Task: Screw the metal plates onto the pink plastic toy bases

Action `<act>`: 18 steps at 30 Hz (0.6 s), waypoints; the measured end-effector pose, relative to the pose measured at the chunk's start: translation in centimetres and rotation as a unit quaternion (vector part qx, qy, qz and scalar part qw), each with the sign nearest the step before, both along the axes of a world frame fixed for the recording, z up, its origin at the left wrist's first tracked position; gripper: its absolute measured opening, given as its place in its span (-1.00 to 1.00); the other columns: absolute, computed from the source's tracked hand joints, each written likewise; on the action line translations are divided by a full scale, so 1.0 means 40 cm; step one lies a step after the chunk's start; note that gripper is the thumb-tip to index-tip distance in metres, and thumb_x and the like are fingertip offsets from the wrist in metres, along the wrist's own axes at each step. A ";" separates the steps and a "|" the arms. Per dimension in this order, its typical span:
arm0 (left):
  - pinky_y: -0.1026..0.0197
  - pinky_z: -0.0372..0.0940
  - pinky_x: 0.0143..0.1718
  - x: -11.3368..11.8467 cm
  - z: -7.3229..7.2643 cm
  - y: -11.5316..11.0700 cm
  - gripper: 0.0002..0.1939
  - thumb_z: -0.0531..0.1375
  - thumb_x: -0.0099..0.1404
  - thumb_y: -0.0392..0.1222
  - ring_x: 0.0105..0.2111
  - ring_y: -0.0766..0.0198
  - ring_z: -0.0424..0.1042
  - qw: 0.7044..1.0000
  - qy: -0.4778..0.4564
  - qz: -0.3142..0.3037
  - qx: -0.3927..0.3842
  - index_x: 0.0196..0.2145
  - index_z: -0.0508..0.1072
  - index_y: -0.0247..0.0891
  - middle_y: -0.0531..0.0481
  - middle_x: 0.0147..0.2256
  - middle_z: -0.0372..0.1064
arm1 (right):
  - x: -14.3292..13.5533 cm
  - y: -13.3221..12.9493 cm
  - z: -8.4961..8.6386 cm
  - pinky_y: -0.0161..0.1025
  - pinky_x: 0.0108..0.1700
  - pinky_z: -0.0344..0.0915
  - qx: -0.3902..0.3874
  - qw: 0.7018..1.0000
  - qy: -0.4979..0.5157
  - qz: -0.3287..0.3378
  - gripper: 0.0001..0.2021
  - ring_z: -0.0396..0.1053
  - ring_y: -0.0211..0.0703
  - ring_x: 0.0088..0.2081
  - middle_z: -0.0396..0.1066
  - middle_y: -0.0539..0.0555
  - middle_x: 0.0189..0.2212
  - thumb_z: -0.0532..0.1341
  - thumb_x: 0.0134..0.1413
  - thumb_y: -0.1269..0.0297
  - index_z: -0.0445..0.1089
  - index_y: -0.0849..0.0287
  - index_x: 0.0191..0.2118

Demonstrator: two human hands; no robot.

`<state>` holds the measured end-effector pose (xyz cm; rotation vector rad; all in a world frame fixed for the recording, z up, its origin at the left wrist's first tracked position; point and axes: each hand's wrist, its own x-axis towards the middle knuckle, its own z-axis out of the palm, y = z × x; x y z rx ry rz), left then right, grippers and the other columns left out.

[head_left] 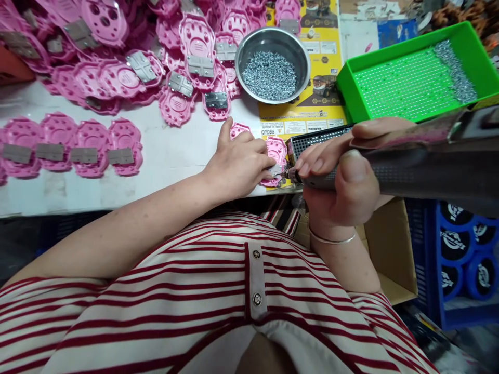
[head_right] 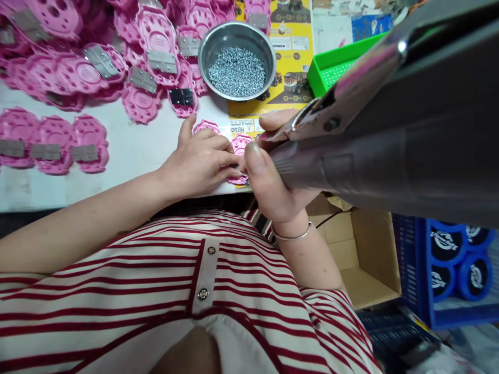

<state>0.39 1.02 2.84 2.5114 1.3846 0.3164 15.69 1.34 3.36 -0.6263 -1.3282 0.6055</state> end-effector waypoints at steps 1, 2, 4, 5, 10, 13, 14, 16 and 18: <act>-0.47 -0.11 0.24 0.000 0.000 0.001 -0.85 0.23 0.33 -0.13 -0.07 0.00 0.38 1.000 0.001 -0.002 0.003 -0.23 0.63 -0.05 -0.02 -0.27 0.50 | -0.003 0.003 -0.002 -0.31 -0.68 0.18 0.028 0.999 0.016 0.002 -0.68 0.15 -0.39 -0.67 0.18 -0.11 -0.50 0.23 0.09 -0.07 0.33 -0.08 -0.08; -0.47 -0.11 0.24 -0.001 0.000 0.001 -0.85 0.23 0.32 -0.13 -0.07 0.00 0.38 1.000 0.002 -0.001 0.006 -0.22 0.64 -0.04 -0.02 -0.28 0.50 | -0.006 0.005 -0.004 -0.32 -0.69 0.17 0.027 1.000 0.015 0.008 -0.67 0.16 -0.40 -0.65 0.25 -0.09 -0.43 0.22 0.11 -0.08 0.32 -0.07 -0.07; -0.46 -0.09 0.24 0.001 0.002 0.001 -0.84 0.24 0.31 -0.14 -0.06 -0.01 0.39 1.000 0.002 0.005 0.007 -0.22 0.64 -0.04 -0.02 -0.28 0.50 | -0.009 0.006 -0.004 -0.33 -0.67 0.18 0.005 1.000 0.004 0.003 -0.67 0.17 -0.43 -0.64 0.31 -0.06 -0.33 0.20 0.13 -0.10 0.30 -0.07 -0.08; -0.46 -0.09 0.24 0.002 0.003 0.000 -0.84 0.24 0.30 -0.15 -0.06 -0.02 0.39 1.000 0.001 0.007 0.007 -0.21 0.64 -0.04 -0.03 -0.28 0.50 | -0.009 0.005 -0.003 -0.34 -0.67 0.19 -0.001 1.000 -0.003 -0.001 -0.68 0.15 -0.44 -0.65 0.31 -0.06 -0.32 0.19 0.13 -0.11 0.29 -0.07 -0.09; -0.49 -0.11 0.24 0.007 0.009 -0.008 -0.83 0.22 0.31 -0.19 -0.03 -0.05 0.38 1.000 0.010 0.004 0.009 -0.23 0.64 -0.10 -0.06 -0.25 0.50 | -0.009 0.004 -0.004 -0.36 -0.68 0.18 -0.001 1.000 -0.002 0.007 -0.67 0.11 -0.47 -0.67 0.30 -0.07 -0.32 0.20 0.12 -0.10 0.27 -0.07 -0.09; -0.47 -0.10 0.25 0.009 0.010 -0.010 -0.83 0.21 0.32 -0.22 -0.03 -0.05 0.39 1.000 0.014 0.001 0.018 -0.26 0.64 -0.12 -0.06 -0.25 0.50 | -0.014 0.013 -0.013 -0.35 -0.70 0.19 0.017 1.000 0.016 0.009 -0.66 0.13 -0.44 -0.67 0.29 -0.08 -0.38 0.23 0.10 -0.08 0.31 -0.06 -0.08; -0.46 -0.09 0.25 0.009 0.010 -0.011 -0.83 0.21 0.32 -0.22 -0.04 -0.05 0.39 1.000 0.013 -0.001 0.020 -0.26 0.64 -0.12 -0.06 -0.24 0.50 | -0.015 0.017 -0.016 -0.34 -0.70 0.19 0.021 1.000 0.015 0.003 -0.66 0.13 -0.43 -0.68 0.29 -0.09 -0.40 0.23 0.10 -0.09 0.31 -0.07 -0.08; -0.45 -0.07 0.25 0.010 0.010 -0.012 -0.82 0.20 0.33 -0.24 -0.03 -0.04 0.39 1.000 0.013 -0.002 0.025 -0.27 0.63 -0.13 -0.06 -0.24 0.50 | -0.016 0.023 -0.022 -0.34 -0.70 0.18 0.024 1.000 0.007 -0.017 -0.66 0.14 -0.42 -0.67 0.28 -0.10 -0.42 0.23 0.08 -0.10 0.32 -0.09 -0.09; -0.44 -0.05 0.25 0.012 0.010 -0.013 -0.83 0.20 0.33 -0.24 -0.04 -0.04 0.39 0.999 0.019 -0.001 0.031 -0.28 0.63 -0.14 -0.05 -0.24 0.50 | -0.013 0.022 -0.027 -0.35 -0.69 0.18 0.024 0.999 0.003 -0.028 -0.67 0.15 -0.42 -0.66 0.28 -0.10 -0.41 0.23 0.08 -0.11 0.31 -0.10 -0.10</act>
